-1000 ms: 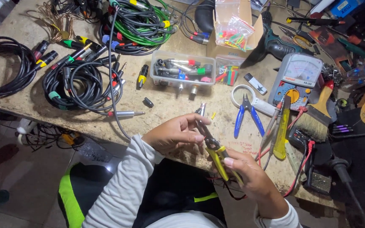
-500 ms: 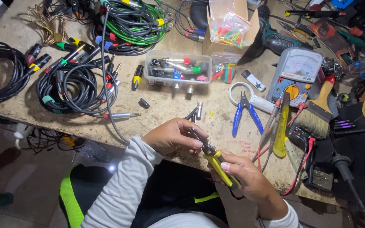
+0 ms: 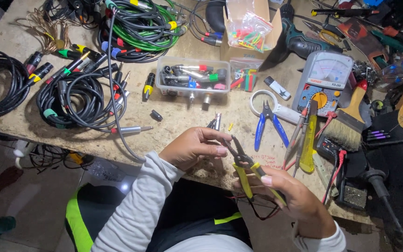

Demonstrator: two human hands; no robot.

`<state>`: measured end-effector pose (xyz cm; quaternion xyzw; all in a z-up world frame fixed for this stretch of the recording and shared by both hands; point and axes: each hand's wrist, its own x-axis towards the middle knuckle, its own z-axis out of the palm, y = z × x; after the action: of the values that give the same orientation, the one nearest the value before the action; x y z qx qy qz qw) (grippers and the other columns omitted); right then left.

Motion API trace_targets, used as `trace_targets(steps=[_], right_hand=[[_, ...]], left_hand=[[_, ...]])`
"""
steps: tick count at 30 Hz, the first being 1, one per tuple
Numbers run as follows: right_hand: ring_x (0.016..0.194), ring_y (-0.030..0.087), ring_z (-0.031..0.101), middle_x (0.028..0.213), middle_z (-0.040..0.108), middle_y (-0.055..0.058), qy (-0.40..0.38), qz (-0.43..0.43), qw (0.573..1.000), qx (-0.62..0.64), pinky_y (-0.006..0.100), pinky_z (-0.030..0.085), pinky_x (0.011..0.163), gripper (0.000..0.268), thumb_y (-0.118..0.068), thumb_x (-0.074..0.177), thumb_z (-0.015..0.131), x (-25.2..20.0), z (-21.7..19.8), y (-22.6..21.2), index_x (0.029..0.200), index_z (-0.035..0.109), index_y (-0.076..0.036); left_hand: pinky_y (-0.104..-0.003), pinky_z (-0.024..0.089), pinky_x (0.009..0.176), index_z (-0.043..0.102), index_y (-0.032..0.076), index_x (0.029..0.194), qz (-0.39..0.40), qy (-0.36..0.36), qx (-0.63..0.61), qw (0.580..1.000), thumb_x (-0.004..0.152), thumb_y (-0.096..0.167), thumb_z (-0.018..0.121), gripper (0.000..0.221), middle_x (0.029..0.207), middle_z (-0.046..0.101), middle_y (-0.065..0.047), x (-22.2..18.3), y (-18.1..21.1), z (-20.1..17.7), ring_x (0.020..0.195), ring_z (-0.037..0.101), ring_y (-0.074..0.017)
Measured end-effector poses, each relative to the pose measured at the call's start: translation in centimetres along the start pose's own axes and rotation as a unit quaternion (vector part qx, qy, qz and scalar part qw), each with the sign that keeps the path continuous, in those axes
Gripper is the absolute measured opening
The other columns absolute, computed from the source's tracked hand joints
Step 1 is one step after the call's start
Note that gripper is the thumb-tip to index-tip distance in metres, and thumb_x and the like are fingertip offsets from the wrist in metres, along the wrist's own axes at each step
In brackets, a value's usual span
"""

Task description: Repairing electronic cables by stripping wire ends and soldering them to connectors at a workbench.

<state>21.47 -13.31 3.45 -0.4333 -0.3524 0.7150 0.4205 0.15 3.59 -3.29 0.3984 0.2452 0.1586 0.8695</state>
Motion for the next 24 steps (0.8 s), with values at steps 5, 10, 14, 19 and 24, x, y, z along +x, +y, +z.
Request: trace_targets(steps=[5, 10, 14, 19, 24], right_hand=[[0.115, 0.03, 0.078, 0.126, 0.081, 0.022, 0.114, 0.011, 0.983, -0.142, 0.04, 0.056, 0.101, 0.063, -0.029, 0.087, 0.051, -1.0, -1.1, -1.8, 0.138, 0.065, 0.006], [0.128, 0.041, 0.051, 0.141, 0.053, 0.027, 0.383, -0.032, 0.561, -0.733, 0.06, 0.041, 0.104, 0.071, -0.046, 0.097, 0.051, 2.7, -1.1, -0.7, 0.156, 0.046, -0.006], [0.124, 0.04, 0.053, 0.129, 0.057, 0.021, 0.411, -0.117, 0.452, -0.783, 0.061, 0.036, 0.108, 0.07, -0.043, 0.084, 0.068, 6.7, -3.5, 1.6, 0.143, 0.062, -0.006], [0.133, 0.04, 0.051, 0.137, 0.056, 0.019, 0.375, -0.207, 0.534, -0.729, 0.069, 0.021, 0.117, 0.056, -0.029, 0.086, 0.076, 7.8, -2.8, -0.1, 0.138, 0.066, -0.01], [0.105, 0.035, 0.072, 0.113, 0.075, 0.015, 0.083, -0.217, 0.793, -0.564, 0.05, 0.054, 0.098, 0.034, -0.012, 0.086, 0.076, 9.0, -0.1, -6.5, 0.119, 0.076, -0.011]], left_hand=[[-0.027, 0.064, 0.075, 0.076, -0.005, 0.116, 0.021, 0.122, 0.065, 0.99, 0.077, 0.001, 0.082, 0.041, 0.1, 0.079, -0.018, 1.3, 0.9, 1.9, 0.082, 0.075, -0.0206], [-0.034, 0.057, 0.086, 0.081, 0.009, 0.107, 0.243, 0.246, 0.479, 0.807, 0.082, 0.016, 0.083, 0.026, 0.099, 0.077, -0.007, 5.6, -3.0, 0.9, 0.092, 0.073, -0.0227], [-0.03, 0.063, 0.072, 0.082, 0.02, 0.108, 0.267, 0.266, 0.499, 0.78, 0.09, 0.018, 0.079, 0.019, 0.087, 0.075, -0.003, 5.2, -3.1, 0.7, 0.083, 0.076, -0.0236], [-0.024, 0.064, 0.058, 0.074, 0.003, 0.117, 0.138, 0.271, 0.123, 0.945, 0.086, 0.011, 0.083, 0.033, 0.094, 0.078, -0.015, 1.9, -0.8, 1.8, 0.073, 0.076, -0.0161], [-0.023, 0.064, 0.057, 0.061, -0.001, 0.119, 0.12, 0.177, 0.073, 0.974, 0.089, 0.007, 0.079, 0.037, 0.097, 0.078, -0.017, 1.1, 0.2, 1.4, 0.075, 0.077, -0.019]])
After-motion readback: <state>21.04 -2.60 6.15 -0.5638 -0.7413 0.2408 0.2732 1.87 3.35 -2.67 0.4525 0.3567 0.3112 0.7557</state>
